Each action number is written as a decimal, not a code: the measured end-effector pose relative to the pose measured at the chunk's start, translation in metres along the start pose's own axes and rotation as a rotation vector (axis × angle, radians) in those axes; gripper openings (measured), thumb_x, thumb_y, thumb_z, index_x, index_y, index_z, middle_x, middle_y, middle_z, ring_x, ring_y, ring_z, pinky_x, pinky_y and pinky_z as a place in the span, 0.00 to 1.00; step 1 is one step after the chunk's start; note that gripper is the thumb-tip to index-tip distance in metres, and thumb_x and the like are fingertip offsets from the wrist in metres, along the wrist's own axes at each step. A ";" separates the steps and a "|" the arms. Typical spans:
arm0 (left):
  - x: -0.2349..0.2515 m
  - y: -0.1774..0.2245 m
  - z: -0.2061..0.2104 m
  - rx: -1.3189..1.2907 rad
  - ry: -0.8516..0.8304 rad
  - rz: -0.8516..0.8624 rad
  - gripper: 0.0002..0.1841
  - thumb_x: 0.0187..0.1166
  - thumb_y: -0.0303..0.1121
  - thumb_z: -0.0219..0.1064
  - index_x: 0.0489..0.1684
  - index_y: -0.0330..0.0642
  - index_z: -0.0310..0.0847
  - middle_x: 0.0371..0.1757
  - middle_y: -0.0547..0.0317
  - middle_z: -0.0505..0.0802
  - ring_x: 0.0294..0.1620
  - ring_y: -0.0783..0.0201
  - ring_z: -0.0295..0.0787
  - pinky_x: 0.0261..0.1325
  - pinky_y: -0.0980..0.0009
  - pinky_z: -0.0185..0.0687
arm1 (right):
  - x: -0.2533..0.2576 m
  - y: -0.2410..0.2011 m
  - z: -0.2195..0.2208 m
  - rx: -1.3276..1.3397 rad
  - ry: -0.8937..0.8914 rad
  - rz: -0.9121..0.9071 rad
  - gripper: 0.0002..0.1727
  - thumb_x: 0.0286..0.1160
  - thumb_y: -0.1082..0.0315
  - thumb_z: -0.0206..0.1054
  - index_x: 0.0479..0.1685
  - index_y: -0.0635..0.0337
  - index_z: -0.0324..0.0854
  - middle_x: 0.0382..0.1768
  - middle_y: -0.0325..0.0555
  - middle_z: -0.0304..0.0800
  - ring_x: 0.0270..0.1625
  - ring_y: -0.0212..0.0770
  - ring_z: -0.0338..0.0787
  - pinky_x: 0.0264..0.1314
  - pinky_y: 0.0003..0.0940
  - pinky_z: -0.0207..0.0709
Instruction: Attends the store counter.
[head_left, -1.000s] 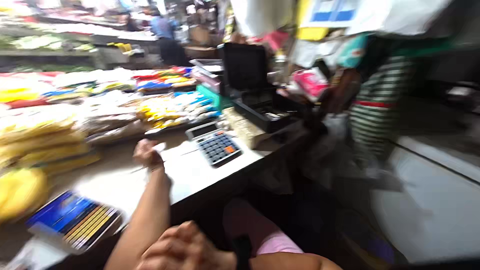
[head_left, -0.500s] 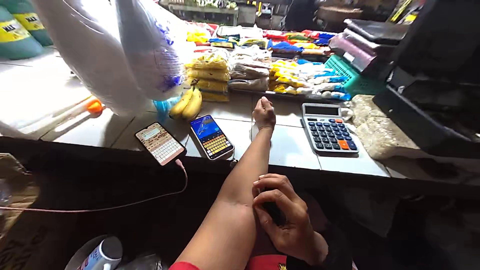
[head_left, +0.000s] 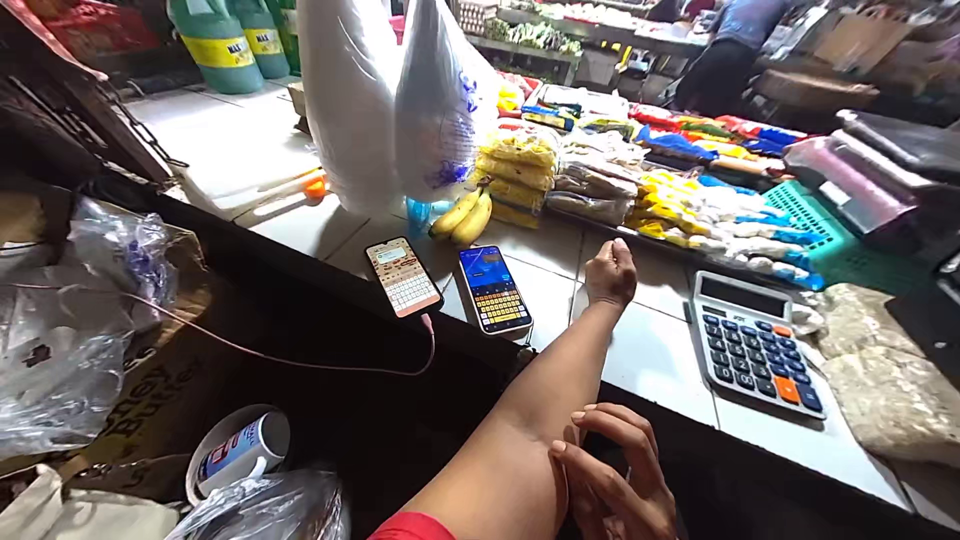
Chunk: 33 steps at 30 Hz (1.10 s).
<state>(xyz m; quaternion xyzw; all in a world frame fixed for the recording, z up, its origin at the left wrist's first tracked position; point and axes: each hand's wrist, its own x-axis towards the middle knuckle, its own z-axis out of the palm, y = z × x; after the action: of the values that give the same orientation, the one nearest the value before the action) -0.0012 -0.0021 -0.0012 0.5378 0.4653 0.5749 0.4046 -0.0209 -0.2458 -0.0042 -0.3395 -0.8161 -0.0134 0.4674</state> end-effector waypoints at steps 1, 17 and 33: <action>-0.001 0.000 0.000 0.011 -0.013 -0.008 0.27 0.94 0.39 0.39 0.41 0.31 0.84 0.35 0.38 0.89 0.39 0.44 0.88 0.44 0.43 0.81 | 0.000 0.001 0.000 0.021 0.006 -0.011 0.13 0.85 0.53 0.60 0.59 0.37 0.85 0.65 0.35 0.79 0.75 0.37 0.74 0.79 0.36 0.68; 0.001 -0.004 0.006 0.026 0.036 0.039 0.25 0.93 0.35 0.42 0.40 0.28 0.86 0.37 0.41 0.92 0.42 0.49 0.90 0.52 0.48 0.82 | -0.005 0.013 0.000 0.201 0.034 -0.018 0.06 0.80 0.61 0.64 0.45 0.50 0.76 0.60 0.43 0.86 0.74 0.46 0.80 0.82 0.45 0.71; 0.002 0.002 0.000 0.006 0.051 0.059 0.25 0.93 0.34 0.41 0.38 0.28 0.86 0.33 0.42 0.90 0.40 0.51 0.86 0.50 0.50 0.78 | -0.001 0.006 0.005 0.173 0.007 -0.009 0.09 0.86 0.57 0.59 0.51 0.45 0.83 0.60 0.42 0.82 0.74 0.44 0.77 0.80 0.42 0.70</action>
<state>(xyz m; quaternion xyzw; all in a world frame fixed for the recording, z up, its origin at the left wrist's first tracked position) -0.0013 -0.0005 0.0015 0.5375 0.4611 0.5988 0.3741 -0.0208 -0.2400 -0.0095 -0.2941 -0.8141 0.0540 0.4979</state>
